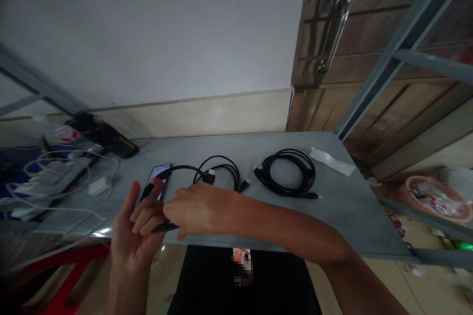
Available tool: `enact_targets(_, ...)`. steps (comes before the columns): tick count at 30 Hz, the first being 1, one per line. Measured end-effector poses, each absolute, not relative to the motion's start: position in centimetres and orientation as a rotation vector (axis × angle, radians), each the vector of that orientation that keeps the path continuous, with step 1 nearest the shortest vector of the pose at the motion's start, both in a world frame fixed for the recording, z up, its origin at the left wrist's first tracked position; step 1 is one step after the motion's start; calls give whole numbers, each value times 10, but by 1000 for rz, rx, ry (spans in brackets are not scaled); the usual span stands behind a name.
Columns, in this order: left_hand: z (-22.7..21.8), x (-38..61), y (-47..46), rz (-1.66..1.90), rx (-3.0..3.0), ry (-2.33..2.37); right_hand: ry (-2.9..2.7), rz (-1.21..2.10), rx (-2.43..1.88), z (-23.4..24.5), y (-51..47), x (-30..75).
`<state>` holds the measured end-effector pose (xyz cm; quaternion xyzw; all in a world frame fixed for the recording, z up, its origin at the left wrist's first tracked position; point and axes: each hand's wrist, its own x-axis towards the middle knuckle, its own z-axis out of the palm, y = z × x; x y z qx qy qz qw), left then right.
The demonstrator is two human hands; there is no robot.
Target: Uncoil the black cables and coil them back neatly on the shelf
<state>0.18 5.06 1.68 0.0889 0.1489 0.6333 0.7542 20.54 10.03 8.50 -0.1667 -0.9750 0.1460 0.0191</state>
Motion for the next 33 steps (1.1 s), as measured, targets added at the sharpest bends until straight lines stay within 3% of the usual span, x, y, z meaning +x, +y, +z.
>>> enact_targets(5,20,-10,47,1336,448,254,-3018,255,-470,73,99,201)
enact_targets(14,-5,1,82,1436,902,1264,-3005,240,-637,78,97,210)
enact_targets(19,-38,-7,101,1317,1388,1615,-3000,131,-705,38,111,219)
enact_targets(25,-63,5,109,1203,1661,1597,-2878,18,-800,-19,115,262)
enact_targets(33,-84,20,110,1226,1838,1651,-2685,186,-937,-63,98,289)
